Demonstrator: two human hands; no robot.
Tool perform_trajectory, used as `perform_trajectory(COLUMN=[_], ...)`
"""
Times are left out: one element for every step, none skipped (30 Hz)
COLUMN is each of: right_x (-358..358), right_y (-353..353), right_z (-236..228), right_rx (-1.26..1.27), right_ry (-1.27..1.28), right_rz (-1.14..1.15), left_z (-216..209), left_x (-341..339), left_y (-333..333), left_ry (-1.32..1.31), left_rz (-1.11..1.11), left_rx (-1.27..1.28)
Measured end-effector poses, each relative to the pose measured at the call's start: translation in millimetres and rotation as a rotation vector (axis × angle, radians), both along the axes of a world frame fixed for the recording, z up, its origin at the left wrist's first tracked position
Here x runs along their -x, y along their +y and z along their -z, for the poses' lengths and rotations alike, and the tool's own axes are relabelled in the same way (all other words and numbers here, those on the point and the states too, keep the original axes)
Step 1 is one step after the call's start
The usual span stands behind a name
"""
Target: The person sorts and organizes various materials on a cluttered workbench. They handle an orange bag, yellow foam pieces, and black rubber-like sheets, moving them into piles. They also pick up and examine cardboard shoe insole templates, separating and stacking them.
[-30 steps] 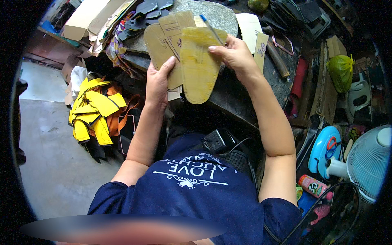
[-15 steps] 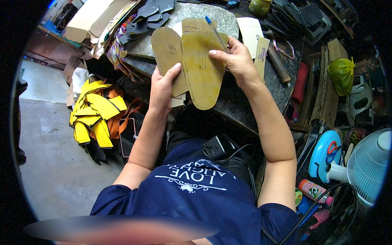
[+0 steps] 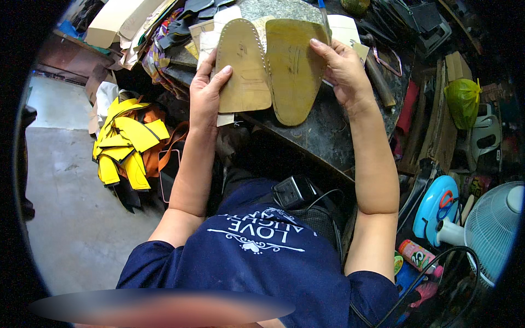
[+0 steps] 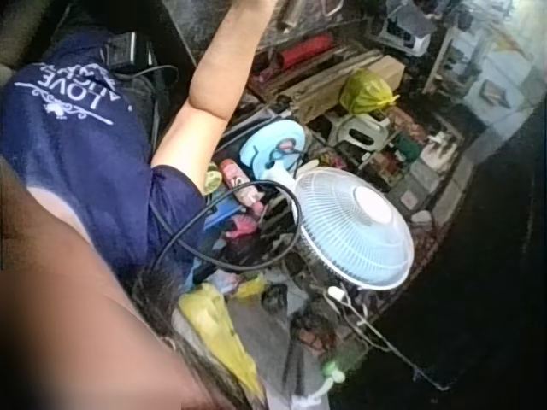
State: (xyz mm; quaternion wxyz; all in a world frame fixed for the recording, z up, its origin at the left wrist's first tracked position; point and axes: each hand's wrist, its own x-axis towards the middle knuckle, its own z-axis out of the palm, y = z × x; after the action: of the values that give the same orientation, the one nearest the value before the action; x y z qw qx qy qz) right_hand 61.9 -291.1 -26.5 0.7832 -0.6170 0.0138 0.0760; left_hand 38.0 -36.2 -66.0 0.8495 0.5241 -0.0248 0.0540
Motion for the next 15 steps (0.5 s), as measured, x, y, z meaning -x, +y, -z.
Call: perform_trajectory(right_x=[-1.6, -3.2, -5.1, -5.0, -4.4, -2.3, 0.0, 2.9, 8.0, 10.3, 12.5, 13.0, 11.7, 9.5, 7.0], right_y=[0.1, -2.3, -3.3, -6.9, -6.2, -5.8, 0.4, 8.9, 16.4, 25.0, 30.3, 34.3, 34.7, 33.9, 30.9], right_z=[0.0, -2.9, -5.2, -10.3, -12.3, -15.0, -13.0, -9.0, -4.9, 0.3, 3.7, 6.7, 7.8, 8.5, 8.2], right_rx=[-0.023, -0.071, -0.046, -0.026, -0.129, -0.181, -0.121, -0.006, 0.071, 0.054, 0.072, 0.043, 0.024, 0.037, 0.030], right_ry=[-0.074, -0.141, -0.149, -0.095, -0.069, 0.031, 0.033, 0.103, 0.083, 0.073, 0.043, -0.028, -0.087, -0.053, -0.063], right_rz=[0.080, 0.071, 0.187, 0.240, 0.093, 0.066, 0.027, 0.088, 0.020, -0.050, -0.047, -0.115, -0.103, -0.053, -0.040], left_z=[-0.2, -0.4, -1.3, -2.0, -2.7, -3.6, -4.3, -4.7, -5.1, -5.5, -5.6, -5.9, -5.9, -5.6, -5.2], left_x=[-1.3, -2.0, -3.1, -3.6, -3.5, -3.4, -3.2, -2.1, -1.9, -1.9, -0.4, 0.1, 0.9, 1.4, 1.5], left_y=[0.4, 0.6, 1.7, 1.3, 0.2, -1.4, -5.1, -9.0, -13.9, -17.6, -20.9, -21.8, -21.3, -20.2, -18.2], left_ry=[0.001, 0.002, -0.002, -0.005, -0.009, 0.003, -0.017, -0.031, -0.050, -0.077, -0.074, -0.052, -0.042, -0.029, -0.018], left_rz=[-0.012, -0.028, -0.020, -0.026, -0.034, -0.049, -0.029, -0.008, -0.003, -0.003, 0.003, 0.008, 0.000, -0.007, -0.003], left_rx=[0.005, 0.011, 0.015, 0.004, -0.006, -0.020, 0.000, 0.025, 0.006, -0.011, -0.014, 0.001, -0.006, -0.011, -0.006])
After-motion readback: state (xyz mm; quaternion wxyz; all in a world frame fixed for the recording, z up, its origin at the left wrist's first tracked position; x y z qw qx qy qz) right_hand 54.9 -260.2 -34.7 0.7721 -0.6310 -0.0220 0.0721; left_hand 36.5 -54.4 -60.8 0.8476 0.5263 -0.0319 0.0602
